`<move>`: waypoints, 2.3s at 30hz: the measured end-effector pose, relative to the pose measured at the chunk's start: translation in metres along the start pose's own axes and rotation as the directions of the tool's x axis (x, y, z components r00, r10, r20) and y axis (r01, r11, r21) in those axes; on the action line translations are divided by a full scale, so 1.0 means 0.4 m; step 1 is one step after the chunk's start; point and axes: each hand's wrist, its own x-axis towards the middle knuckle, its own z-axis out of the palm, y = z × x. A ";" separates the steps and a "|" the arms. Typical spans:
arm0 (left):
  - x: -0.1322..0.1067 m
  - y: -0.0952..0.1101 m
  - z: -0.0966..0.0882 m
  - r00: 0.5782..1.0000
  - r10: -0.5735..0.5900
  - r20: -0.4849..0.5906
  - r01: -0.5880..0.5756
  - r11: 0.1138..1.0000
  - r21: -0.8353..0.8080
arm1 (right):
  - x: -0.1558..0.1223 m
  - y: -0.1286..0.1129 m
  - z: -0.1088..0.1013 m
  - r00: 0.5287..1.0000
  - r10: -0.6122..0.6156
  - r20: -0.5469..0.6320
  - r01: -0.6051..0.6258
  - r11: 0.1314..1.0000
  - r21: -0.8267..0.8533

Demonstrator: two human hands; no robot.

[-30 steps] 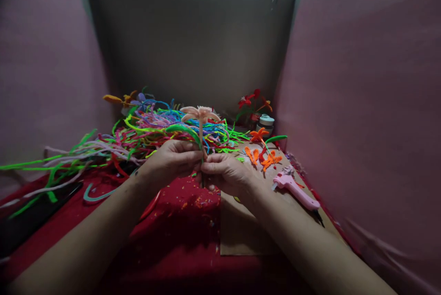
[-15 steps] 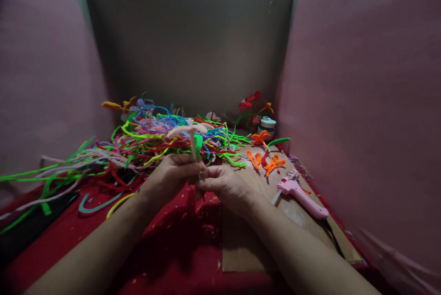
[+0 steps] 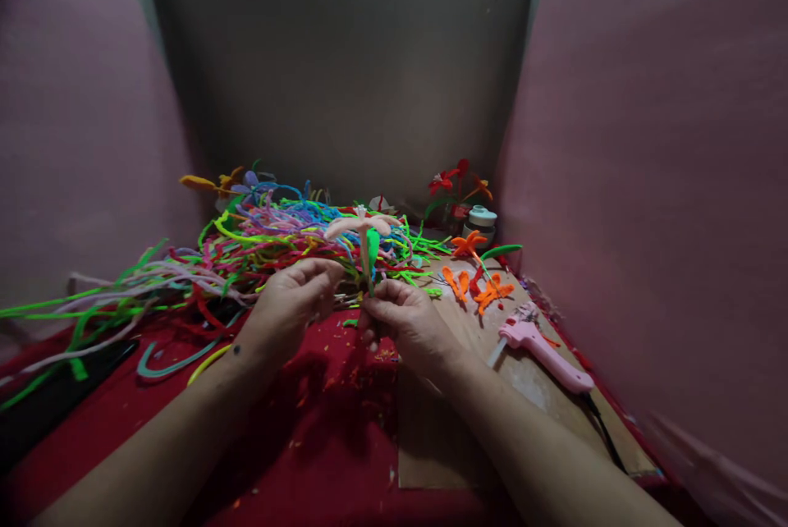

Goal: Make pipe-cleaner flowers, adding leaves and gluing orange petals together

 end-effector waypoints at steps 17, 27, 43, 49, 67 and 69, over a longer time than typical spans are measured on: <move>0.003 -0.061 0.013 0.651 0.715 0.254 -0.485 0.135 0.864 | -0.015 -0.002 0.012 0.993 0.118 0.026 -0.117 0.993 -0.022; -0.012 -0.062 0.027 0.915 0.390 0.105 -0.307 0.502 0.808 | -0.017 -0.004 0.012 0.998 0.066 0.018 -0.065 0.998 -0.005; -0.010 -0.040 0.009 0.941 0.323 0.098 -0.311 0.715 0.626 | -0.020 -0.012 0.008 0.998 0.063 0.026 -0.063 0.998 -0.013; -0.005 -0.045 0.007 0.927 0.368 0.068 -0.324 0.697 0.640 | -0.021 -0.010 0.010 0.996 0.076 0.048 -0.075 0.997 -0.023; 0.028 -0.040 -0.018 0.976 -0.202 0.086 0.218 0.934 -0.282 | 0.010 0.023 -0.017 0.975 -0.216 0.050 0.218 0.975 -0.034; 0.017 -0.038 -0.008 0.967 -0.180 0.181 0.216 0.955 -0.205 | 0.016 0.026 -0.017 0.969 -0.248 0.001 0.248 0.967 -0.054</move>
